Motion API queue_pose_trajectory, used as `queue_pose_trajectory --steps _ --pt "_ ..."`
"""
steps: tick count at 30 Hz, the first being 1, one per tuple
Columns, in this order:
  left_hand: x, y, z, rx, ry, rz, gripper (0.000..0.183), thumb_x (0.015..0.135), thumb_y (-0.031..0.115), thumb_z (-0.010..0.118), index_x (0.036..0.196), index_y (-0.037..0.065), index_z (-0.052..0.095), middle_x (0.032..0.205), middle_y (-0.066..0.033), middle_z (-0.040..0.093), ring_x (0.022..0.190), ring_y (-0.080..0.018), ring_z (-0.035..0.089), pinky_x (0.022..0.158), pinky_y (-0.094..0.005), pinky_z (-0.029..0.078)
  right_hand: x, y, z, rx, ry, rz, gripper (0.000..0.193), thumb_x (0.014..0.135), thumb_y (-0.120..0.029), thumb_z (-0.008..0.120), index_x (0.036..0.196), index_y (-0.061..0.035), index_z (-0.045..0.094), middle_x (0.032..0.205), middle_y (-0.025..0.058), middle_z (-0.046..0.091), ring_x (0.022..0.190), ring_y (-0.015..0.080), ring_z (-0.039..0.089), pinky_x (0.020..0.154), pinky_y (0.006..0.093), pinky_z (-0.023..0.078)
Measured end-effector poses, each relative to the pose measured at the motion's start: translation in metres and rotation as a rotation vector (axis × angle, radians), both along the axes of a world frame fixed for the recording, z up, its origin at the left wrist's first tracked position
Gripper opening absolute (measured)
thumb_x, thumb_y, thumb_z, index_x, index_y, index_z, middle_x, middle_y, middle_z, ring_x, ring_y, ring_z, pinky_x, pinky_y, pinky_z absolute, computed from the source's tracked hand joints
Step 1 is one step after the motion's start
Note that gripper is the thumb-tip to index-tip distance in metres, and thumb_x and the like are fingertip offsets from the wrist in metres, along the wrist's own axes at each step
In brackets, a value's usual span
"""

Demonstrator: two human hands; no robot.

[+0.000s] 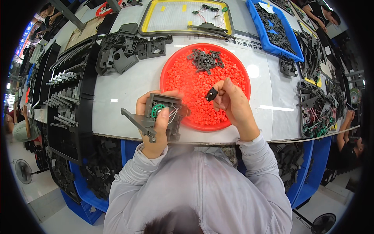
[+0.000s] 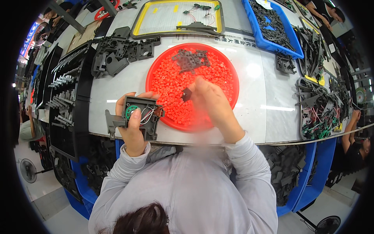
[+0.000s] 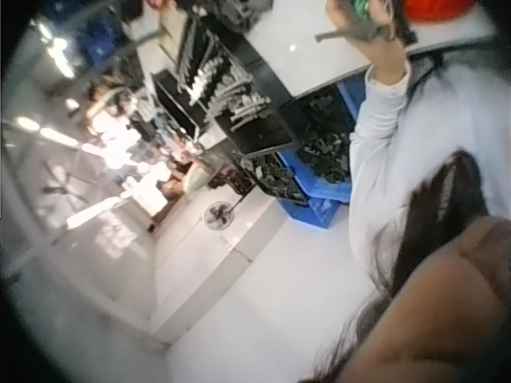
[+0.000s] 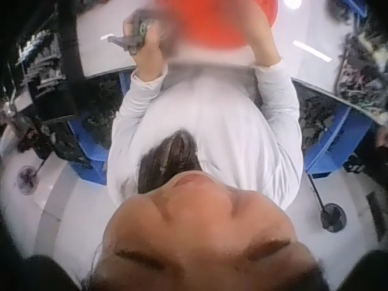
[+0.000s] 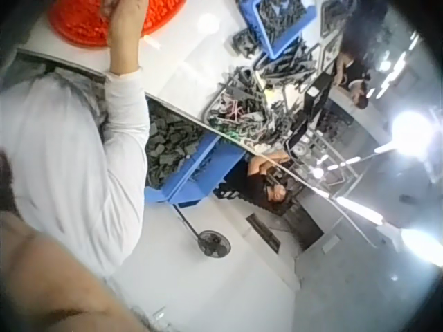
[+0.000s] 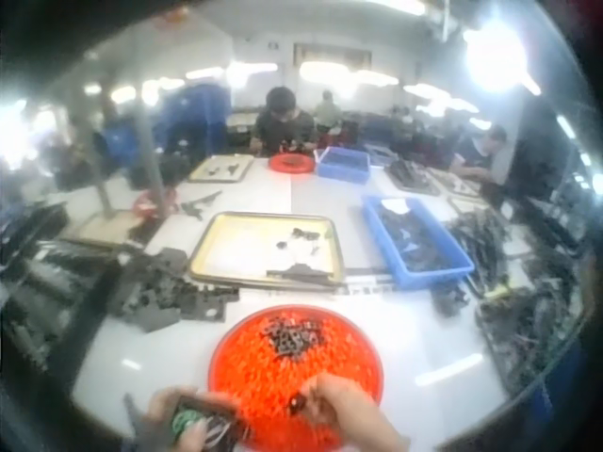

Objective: The person assembles small electronic components by hand, inserting a fan motor, wires, and connectors into a plastic housing unit and securing them with small screws.

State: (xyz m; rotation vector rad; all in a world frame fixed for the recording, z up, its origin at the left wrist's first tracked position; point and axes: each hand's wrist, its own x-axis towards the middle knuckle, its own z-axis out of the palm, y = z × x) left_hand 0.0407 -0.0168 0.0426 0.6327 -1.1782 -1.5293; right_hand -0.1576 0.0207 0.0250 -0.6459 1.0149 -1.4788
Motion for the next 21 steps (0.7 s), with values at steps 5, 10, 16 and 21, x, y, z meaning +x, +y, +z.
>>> queue_pose_trajectory --steps 5,10,16,21 --pt "0.001 0.000 -0.005 -0.089 -0.061 0.002 0.033 0.084 0.000 0.043 0.116 -0.002 0.033 0.107 -0.0248 0.055 0.094 -0.0278 0.060 0.078 -0.0396 0.054 -0.011 -0.004 0.014 0.290 0.056 0.378 0.019 0.089 -0.021 0.056 0.087 -0.0023 0.054 0.063 0.0038 0.057 0.057 0.0144 0.061 0.051 0.0231 0.048" --pt "0.002 -0.001 -0.005 -0.079 -0.048 -0.018 0.034 0.084 -0.001 0.044 0.116 -0.002 0.034 0.107 -0.0245 0.055 0.096 -0.0273 0.060 0.080 -0.0385 0.053 -0.002 0.003 0.015 0.259 -0.062 0.430 0.011 0.083 -0.008 0.059 0.088 -0.0013 0.053 0.079 0.0130 0.064 0.074 0.0234 0.067 0.068 0.0287 0.056" --pt "0.003 -0.004 -0.012 -0.165 -0.085 0.075 0.033 0.084 0.000 0.045 0.116 -0.003 0.034 0.108 -0.0244 0.055 0.098 -0.0275 0.059 0.085 -0.0375 0.050 0.018 0.017 0.014 0.193 -0.200 0.303 0.012 0.081 -0.007 0.062 0.087 -0.0019 0.052 0.088 0.0150 0.064 0.080 0.0227 0.066 0.072 0.0292 0.054" --pt "0.000 -0.004 -0.011 -0.155 -0.082 0.104 0.035 0.085 0.001 0.045 0.117 -0.002 0.031 0.109 -0.0249 0.055 0.099 -0.0274 0.059 0.087 -0.0371 0.048 0.038 0.028 0.007 0.200 -0.148 0.339 0.010 0.082 -0.009 0.062 0.087 -0.0044 0.055 0.086 0.0035 0.059 0.078 0.0128 0.058 0.072 0.0258 0.047"
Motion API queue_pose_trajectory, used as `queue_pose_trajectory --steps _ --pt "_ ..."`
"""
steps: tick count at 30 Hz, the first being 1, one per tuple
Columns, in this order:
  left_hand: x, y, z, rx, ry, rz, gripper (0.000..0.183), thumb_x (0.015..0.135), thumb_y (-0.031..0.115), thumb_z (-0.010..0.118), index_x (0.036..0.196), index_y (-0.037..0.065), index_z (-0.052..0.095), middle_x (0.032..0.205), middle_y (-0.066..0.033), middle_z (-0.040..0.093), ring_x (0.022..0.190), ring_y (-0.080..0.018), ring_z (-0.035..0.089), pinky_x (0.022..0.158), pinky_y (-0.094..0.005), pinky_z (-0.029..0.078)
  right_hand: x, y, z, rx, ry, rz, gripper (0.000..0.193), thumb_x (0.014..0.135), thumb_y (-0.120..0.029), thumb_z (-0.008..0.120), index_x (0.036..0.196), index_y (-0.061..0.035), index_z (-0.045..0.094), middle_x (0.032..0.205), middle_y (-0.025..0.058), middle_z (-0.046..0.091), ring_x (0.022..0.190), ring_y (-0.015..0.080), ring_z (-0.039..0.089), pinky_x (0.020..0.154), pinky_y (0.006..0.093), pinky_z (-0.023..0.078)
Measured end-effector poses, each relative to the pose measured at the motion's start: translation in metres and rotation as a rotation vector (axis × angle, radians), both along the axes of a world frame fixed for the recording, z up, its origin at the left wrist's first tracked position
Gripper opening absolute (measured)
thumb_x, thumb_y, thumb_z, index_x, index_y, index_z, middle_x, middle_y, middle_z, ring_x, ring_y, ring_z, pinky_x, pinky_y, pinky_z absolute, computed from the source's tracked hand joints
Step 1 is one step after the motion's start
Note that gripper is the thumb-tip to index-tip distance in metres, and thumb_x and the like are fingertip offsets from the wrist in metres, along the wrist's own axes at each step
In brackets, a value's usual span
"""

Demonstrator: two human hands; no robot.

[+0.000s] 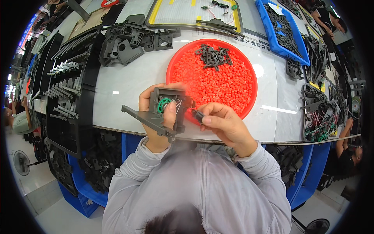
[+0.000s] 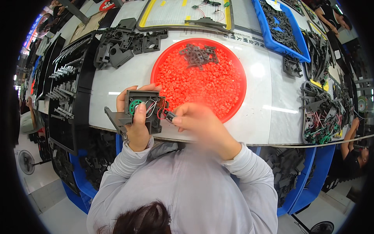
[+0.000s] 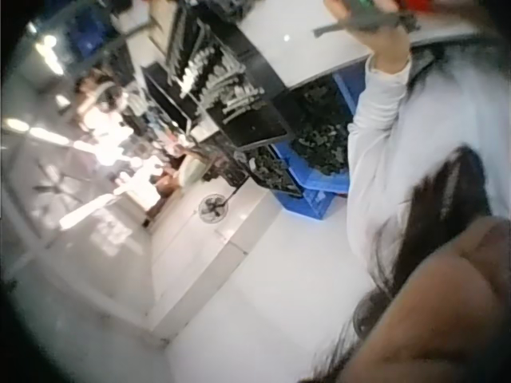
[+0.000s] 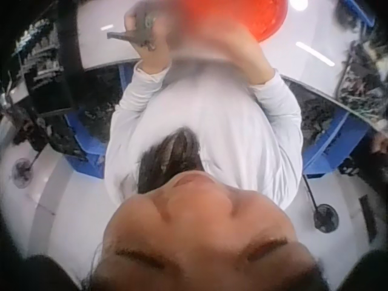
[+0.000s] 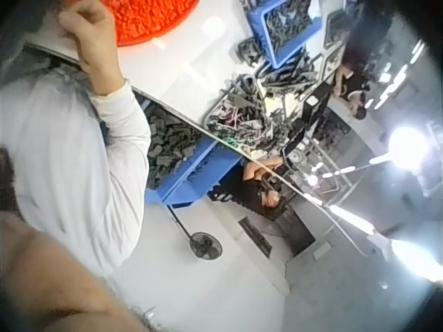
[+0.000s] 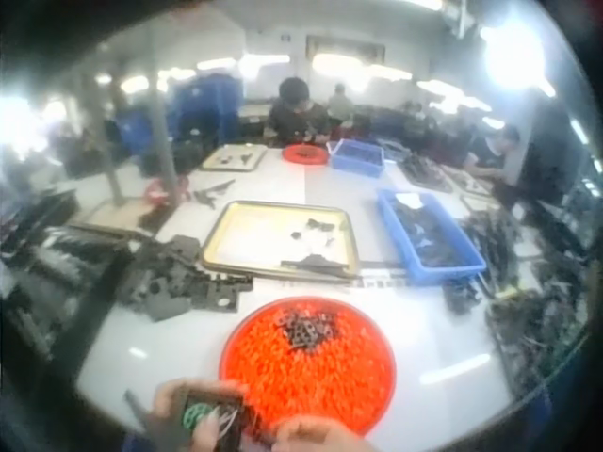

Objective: The person assembles small electronic components by hand, inserting a fan motor, wires, and connectors into a plastic housing unit and securing them with small screws.

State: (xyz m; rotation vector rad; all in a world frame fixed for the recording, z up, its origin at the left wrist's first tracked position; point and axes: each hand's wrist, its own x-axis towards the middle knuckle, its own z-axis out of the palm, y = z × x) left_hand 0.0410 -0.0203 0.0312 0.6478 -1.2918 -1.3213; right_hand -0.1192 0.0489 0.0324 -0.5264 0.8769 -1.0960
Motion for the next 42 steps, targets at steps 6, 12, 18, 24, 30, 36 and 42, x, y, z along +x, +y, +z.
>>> queue_pose_trajectory --steps 6,12,18,24,30,36,42 --pt "0.001 0.002 -0.001 -0.048 -0.044 0.022 0.036 0.086 0.007 0.045 0.117 -0.001 0.030 0.110 -0.0256 0.054 0.098 -0.0275 0.058 0.085 -0.0364 0.049 0.018 -0.002 -0.003 0.054 -0.052 0.026 0.008 0.083 -0.010 0.061 0.088 -0.0059 0.056 0.085 0.0003 0.056 0.077 0.0095 0.053 0.068 0.0235 0.045" --pt "0.001 0.001 -0.001 -0.046 -0.005 0.034 0.036 0.085 0.004 0.046 0.116 -0.001 0.029 0.109 -0.0257 0.055 0.098 -0.0263 0.057 0.088 -0.0373 0.045 0.031 -0.001 -0.002 0.045 -0.080 -0.044 0.008 0.085 -0.012 0.060 0.088 -0.0062 0.056 0.084 0.0002 0.056 0.077 0.0094 0.053 0.070 0.0237 0.044" --pt "0.000 0.002 0.000 -0.048 -0.009 0.066 0.035 0.085 0.006 0.046 0.116 -0.001 0.029 0.109 -0.0253 0.055 0.100 -0.0257 0.057 0.090 -0.0371 0.044 0.040 0.001 0.001 0.047 -0.043 -0.139 0.015 0.083 -0.017 0.061 0.088 -0.0058 0.053 0.080 0.0001 0.053 0.074 0.0079 0.050 0.070 0.0208 0.040" --pt "0.000 0.000 -0.004 -0.114 -0.090 0.093 0.037 0.087 0.011 0.042 0.120 0.001 0.028 0.112 -0.0271 0.051 0.104 -0.0311 0.055 0.085 -0.0385 0.049 0.043 0.001 -0.002 0.036 -0.043 -0.176 0.015 0.083 -0.017 0.060 0.088 -0.0052 0.053 0.080 0.0008 0.053 0.075 0.0082 0.049 0.071 0.0217 0.040" --pt "0.002 0.000 -0.004 -0.108 -0.086 0.104 0.036 0.087 0.009 0.041 0.120 0.000 0.028 0.113 -0.0274 0.050 0.105 -0.0316 0.055 0.087 -0.0390 0.049 0.046 0.002 -0.003 0.025 -0.063 -0.207 0.015 0.084 -0.018 0.060 0.087 -0.0051 0.053 0.079 0.0006 0.053 0.075 0.0085 0.049 0.071 0.0220 0.039" --pt "0.002 0.002 -0.006 -0.122 -0.095 0.090 0.036 0.087 0.009 0.041 0.120 0.000 0.028 0.113 -0.0275 0.050 0.105 -0.0316 0.055 0.087 -0.0392 0.049 0.045 -0.002 -0.003 -0.008 0.010 -0.199 0.016 0.084 -0.021 0.060 0.084 -0.0064 0.054 0.078 -0.0012 0.052 0.075 0.0077 0.047 0.070 0.0217 0.038" --pt "0.001 0.002 -0.004 -0.116 -0.104 0.090 0.036 0.087 0.011 0.042 0.119 0.001 0.029 0.112 -0.0272 0.051 0.103 -0.0300 0.055 0.085 -0.0381 0.049 0.040 -0.003 -0.001 -0.004 0.018 -0.092 0.019 0.085 -0.025 0.061 0.081 -0.0077 0.055 0.076 -0.0035 0.050 0.073 0.0065 0.045 0.068 0.0209 0.036"
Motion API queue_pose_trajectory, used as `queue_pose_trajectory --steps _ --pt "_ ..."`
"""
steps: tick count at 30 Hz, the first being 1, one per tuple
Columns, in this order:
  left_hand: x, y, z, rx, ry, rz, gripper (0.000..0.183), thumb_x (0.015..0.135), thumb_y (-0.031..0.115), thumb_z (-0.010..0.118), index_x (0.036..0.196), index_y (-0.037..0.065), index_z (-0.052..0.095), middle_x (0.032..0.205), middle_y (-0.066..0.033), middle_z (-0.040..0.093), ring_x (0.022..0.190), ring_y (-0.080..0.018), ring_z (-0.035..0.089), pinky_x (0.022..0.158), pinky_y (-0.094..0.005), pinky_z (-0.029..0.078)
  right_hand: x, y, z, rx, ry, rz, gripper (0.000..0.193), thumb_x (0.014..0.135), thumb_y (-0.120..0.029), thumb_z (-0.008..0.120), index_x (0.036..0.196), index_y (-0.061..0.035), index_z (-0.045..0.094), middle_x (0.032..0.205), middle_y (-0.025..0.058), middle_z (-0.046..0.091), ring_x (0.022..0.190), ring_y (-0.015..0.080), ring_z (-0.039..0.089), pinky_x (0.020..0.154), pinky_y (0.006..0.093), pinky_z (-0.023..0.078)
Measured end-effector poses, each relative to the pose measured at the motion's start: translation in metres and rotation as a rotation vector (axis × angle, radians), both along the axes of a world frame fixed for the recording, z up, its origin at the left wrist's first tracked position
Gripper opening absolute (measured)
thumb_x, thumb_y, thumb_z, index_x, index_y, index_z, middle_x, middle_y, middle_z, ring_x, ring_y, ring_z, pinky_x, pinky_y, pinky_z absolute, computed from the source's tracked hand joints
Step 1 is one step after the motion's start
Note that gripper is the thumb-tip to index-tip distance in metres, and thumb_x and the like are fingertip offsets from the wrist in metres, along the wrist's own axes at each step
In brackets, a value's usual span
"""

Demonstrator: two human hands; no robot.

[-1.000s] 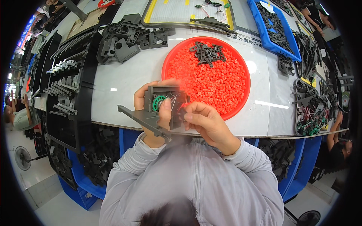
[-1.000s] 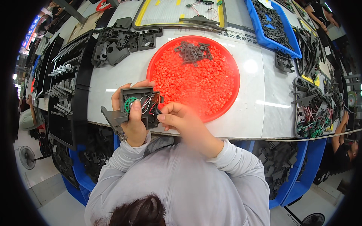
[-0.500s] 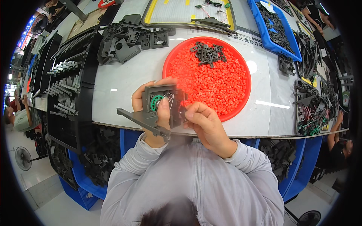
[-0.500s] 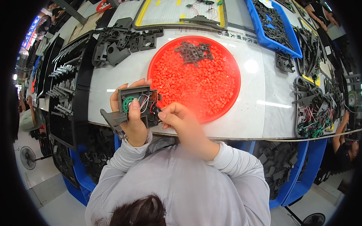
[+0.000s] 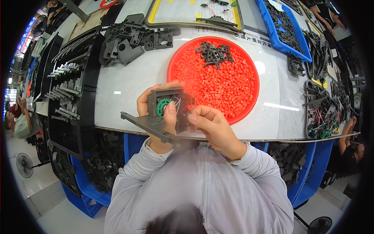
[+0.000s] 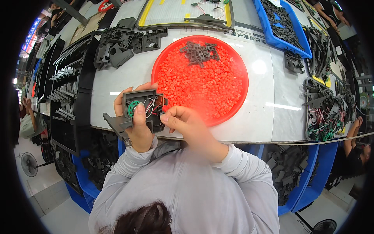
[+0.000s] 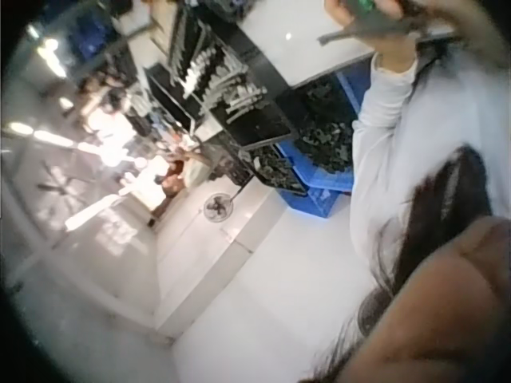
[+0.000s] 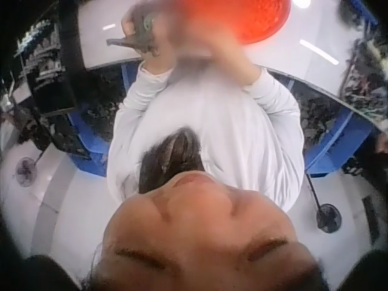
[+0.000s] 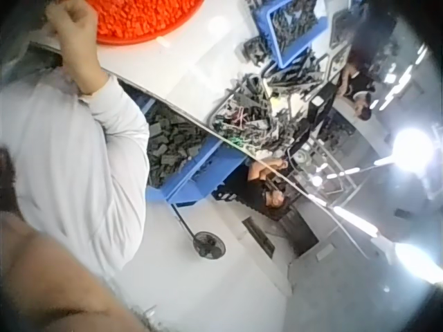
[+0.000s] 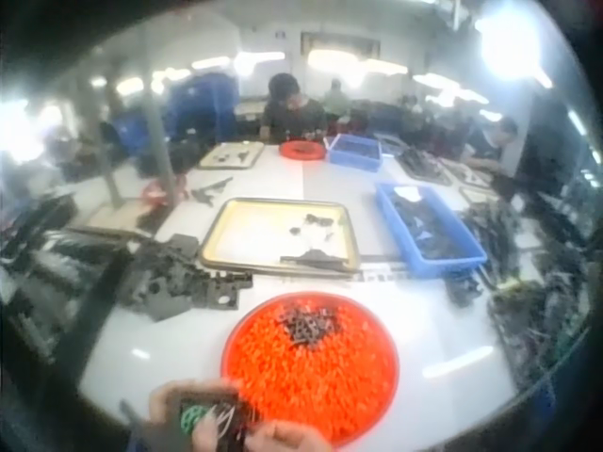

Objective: The person assembles small electronic components by hand, inserting a fan motor, wires, and connectors into a plastic housing unit and securing them with small screws.

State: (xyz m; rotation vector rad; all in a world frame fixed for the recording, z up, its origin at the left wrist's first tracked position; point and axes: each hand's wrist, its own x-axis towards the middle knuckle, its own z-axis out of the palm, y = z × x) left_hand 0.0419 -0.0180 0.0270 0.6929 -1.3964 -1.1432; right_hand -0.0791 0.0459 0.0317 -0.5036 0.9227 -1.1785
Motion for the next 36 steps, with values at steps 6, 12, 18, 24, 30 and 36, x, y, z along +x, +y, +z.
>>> queue_pose_trajectory --steps 6,12,18,24,30,36 --pt "-0.002 0.002 0.006 0.062 0.028 0.006 0.036 0.086 0.009 0.044 0.118 -0.001 0.029 0.110 -0.0258 0.053 0.100 -0.0269 0.056 0.086 -0.0368 0.048 -0.002 -0.001 -0.002 -0.007 0.019 0.032 0.019 0.085 -0.025 0.061 0.083 -0.0070 0.056 0.077 -0.0038 0.051 0.073 0.0062 0.045 0.069 0.0210 0.037" --pt "-0.001 0.001 0.008 0.082 0.085 -0.020 0.035 0.086 0.004 0.045 0.117 -0.002 0.029 0.109 -0.0240 0.055 0.098 -0.0245 0.057 0.088 -0.0364 0.045 -0.003 0.001 0.001 -0.021 0.019 0.032 0.019 0.086 -0.025 0.061 0.083 -0.0065 0.056 0.077 -0.0037 0.051 0.074 0.0061 0.046 0.070 0.0212 0.038" --pt "0.000 0.002 0.003 0.064 0.002 -0.007 0.036 0.087 0.013 0.043 0.119 0.001 0.031 0.109 -0.0266 0.053 0.099 -0.0287 0.057 0.081 -0.0362 0.051 -0.002 0.002 -0.001 -0.023 -0.002 0.022 0.020 0.086 -0.025 0.060 0.083 -0.0062 0.056 0.077 -0.0037 0.051 0.074 0.0061 0.046 0.069 0.0210 0.038" --pt "-0.005 0.004 0.007 0.114 0.006 -0.006 0.037 0.087 0.015 0.045 0.118 0.002 0.031 0.108 -0.0245 0.053 0.100 -0.0287 0.056 0.082 -0.0370 0.050 0.006 0.003 -0.010 -0.128 0.058 -0.062 0.018 0.088 -0.023 0.059 0.085 -0.0061 0.054 0.079 -0.0038 0.050 0.074 0.0055 0.045 0.068 0.0210 0.037" --pt "-0.008 0.007 0.009 0.194 0.057 -0.028 0.038 0.086 0.016 0.045 0.119 0.003 0.031 0.110 -0.0240 0.053 0.101 -0.0306 0.056 0.082 -0.0384 0.050 0.009 0.003 -0.004 -0.111 0.009 -0.080 0.014 0.088 -0.017 0.059 0.090 -0.0054 0.051 0.084 -0.0025 0.051 0.080 0.0054 0.047 0.074 0.0223 0.040" --pt "-0.009 0.004 0.016 0.273 0.156 -0.081 0.038 0.086 0.016 0.044 0.120 0.004 0.032 0.111 -0.0247 0.052 0.103 -0.0331 0.055 0.083 -0.0400 0.051 0.006 -0.005 -0.002 -0.154 0.022 -0.140 0.020 0.084 -0.015 0.063 0.097 -0.0029 0.052 0.093 0.0015 0.053 0.090 0.0082 0.051 0.082 0.0251 0.042"
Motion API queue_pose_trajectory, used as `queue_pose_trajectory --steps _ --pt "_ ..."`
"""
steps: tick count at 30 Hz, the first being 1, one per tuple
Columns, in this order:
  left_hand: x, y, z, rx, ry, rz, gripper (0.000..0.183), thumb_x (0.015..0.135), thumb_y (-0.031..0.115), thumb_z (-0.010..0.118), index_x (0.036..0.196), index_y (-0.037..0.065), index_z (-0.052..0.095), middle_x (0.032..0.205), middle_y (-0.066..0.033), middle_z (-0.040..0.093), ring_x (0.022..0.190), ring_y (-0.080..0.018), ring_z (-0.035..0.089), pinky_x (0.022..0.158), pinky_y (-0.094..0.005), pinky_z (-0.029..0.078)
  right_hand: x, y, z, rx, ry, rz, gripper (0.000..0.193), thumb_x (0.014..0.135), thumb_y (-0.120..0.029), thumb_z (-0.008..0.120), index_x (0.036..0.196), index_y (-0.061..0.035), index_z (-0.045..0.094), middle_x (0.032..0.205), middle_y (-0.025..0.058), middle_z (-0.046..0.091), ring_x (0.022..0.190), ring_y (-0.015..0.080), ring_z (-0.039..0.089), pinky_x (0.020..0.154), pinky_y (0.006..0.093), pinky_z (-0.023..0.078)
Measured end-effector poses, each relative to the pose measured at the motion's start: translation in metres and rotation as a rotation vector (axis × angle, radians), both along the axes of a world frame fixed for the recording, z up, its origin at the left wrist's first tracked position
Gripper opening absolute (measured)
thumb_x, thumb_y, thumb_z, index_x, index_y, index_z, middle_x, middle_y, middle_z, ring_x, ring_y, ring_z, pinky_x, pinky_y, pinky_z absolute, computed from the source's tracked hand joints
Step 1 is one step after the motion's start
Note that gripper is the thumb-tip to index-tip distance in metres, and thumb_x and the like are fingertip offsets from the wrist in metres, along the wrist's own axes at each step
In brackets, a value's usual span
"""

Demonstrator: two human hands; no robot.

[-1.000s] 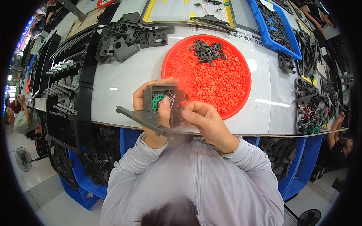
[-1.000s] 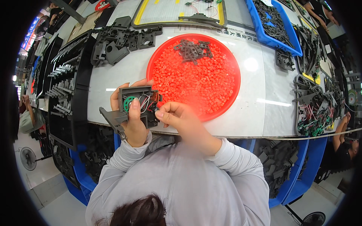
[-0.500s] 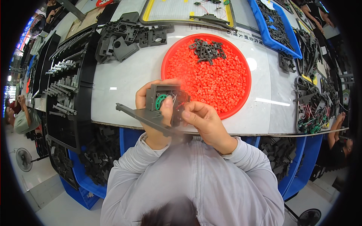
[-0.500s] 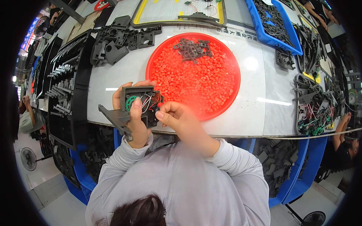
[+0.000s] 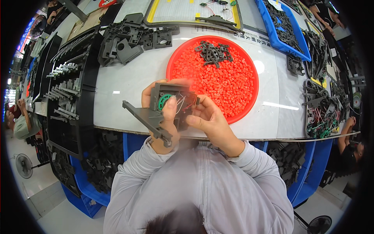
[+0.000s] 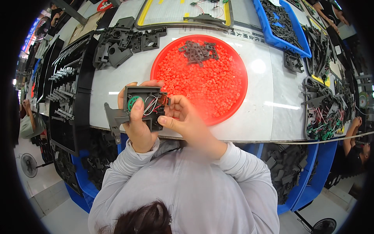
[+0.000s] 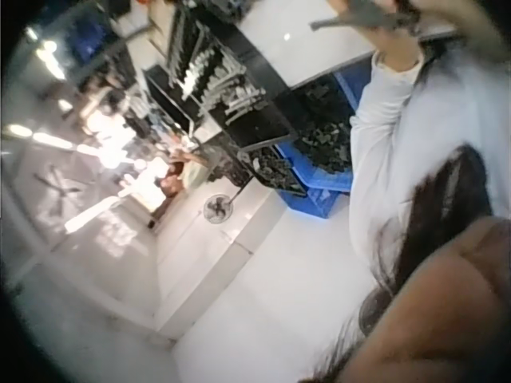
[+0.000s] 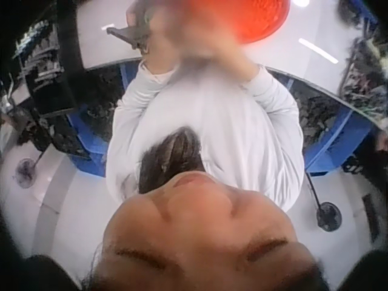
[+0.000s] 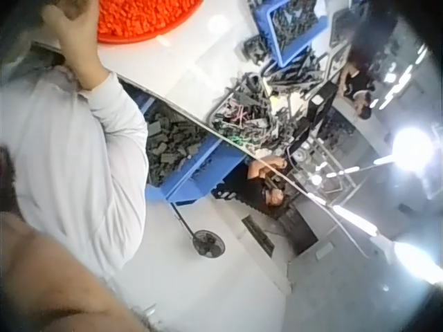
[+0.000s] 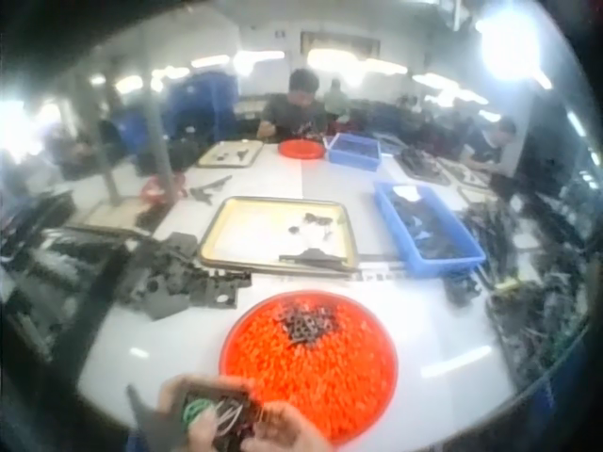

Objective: The person assembles small electronic components by hand, inserting a fan motor, wires, and connectors into a plastic housing unit and securing them with small screws.

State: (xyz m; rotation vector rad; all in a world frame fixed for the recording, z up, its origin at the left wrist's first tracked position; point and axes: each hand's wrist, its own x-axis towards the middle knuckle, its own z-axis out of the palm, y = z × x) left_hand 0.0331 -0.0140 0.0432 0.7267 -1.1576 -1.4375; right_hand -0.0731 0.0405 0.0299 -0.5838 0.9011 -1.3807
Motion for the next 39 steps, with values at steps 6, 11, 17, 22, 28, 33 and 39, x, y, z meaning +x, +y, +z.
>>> queue_pose_trajectory --steps 6,11,17,22,28,33,39 --pt "0.002 0.002 -0.005 0.008 0.030 -0.019 0.037 0.085 0.014 0.043 0.119 0.003 0.033 0.108 -0.0248 0.053 0.103 -0.0329 0.055 0.085 -0.0406 0.050 -0.009 0.000 -0.004 -0.027 -0.049 0.145 0.039 0.085 -0.018 0.061 0.118 0.0011 0.049 0.105 0.0049 0.056 0.099 0.0125 0.052 0.090 0.0294 0.041" --pt "0.001 0.001 -0.006 -0.048 0.011 -0.046 0.036 0.085 0.013 0.043 0.118 0.002 0.033 0.108 -0.0247 0.053 0.103 -0.0327 0.055 0.084 -0.0405 0.050 -0.007 0.000 0.000 -0.046 -0.029 0.139 0.041 0.086 -0.019 0.061 0.119 0.0013 0.049 0.106 0.0054 0.056 0.100 0.0121 0.052 0.090 0.0293 0.040" --pt "-0.001 -0.001 -0.006 0.109 0.113 -0.027 0.036 0.088 0.015 0.047 0.118 0.001 0.032 0.109 -0.0207 0.056 0.099 -0.0244 0.057 0.084 -0.0363 0.048 -0.012 -0.003 -0.009 0.006 0.112 0.091 0.044 0.082 -0.015 0.065 0.119 0.0029 0.049 0.102 0.0069 0.059 0.094 0.0144 0.056 0.085 0.0298 0.044" --pt "0.001 -0.004 -0.006 0.142 0.074 0.014 0.034 0.089 0.018 0.042 0.118 0.002 0.033 0.111 -0.0240 0.053 0.103 -0.0320 0.056 0.083 -0.0400 0.050 -0.025 -0.008 0.000 -0.358 0.751 -0.253 0.045 0.070 -0.008 0.073 0.111 0.0000 0.055 0.098 0.0109 0.060 0.089 0.0208 0.059 0.077 0.0313 0.048" --pt "0.002 -0.002 -0.009 0.066 0.050 -0.039 0.034 0.089 0.014 0.043 0.118 0.001 0.034 0.111 -0.0245 0.053 0.102 -0.0316 0.056 0.083 -0.0405 0.050 -0.027 -0.014 0.003 -0.468 1.025 -0.282 0.026 0.065 -0.005 0.075 0.088 -0.0020 0.063 0.093 0.0106 0.061 0.086 0.0256 0.060 0.074 0.0338 0.049" --pt "-0.001 -0.002 -0.009 0.112 0.079 -0.033 0.033 0.088 0.013 0.043 0.118 0.001 0.034 0.110 -0.0242 0.053 0.102 -0.0308 0.056 0.084 -0.0404 0.049 -0.029 -0.016 0.005 -0.638 1.293 -0.322 0.027 0.064 -0.004 0.071 0.090 -0.0065 0.064 0.099 0.0082 0.060 0.086 0.0260 0.058 0.071 0.0357 0.048" --pt "0.000 -0.003 -0.013 0.105 0.053 -0.001 0.034 0.088 0.012 0.046 0.118 0.001 0.035 0.110 -0.0229 0.054 0.098 -0.0261 0.057 0.085 -0.0374 0.049 -0.032 -0.023 0.005 -0.814 1.545 -0.243 0.024 0.063 -0.010 0.064 0.087 -0.0081 0.063 0.108 0.0095 0.056 0.094 0.0273 0.055 0.075 0.0413 0.044"
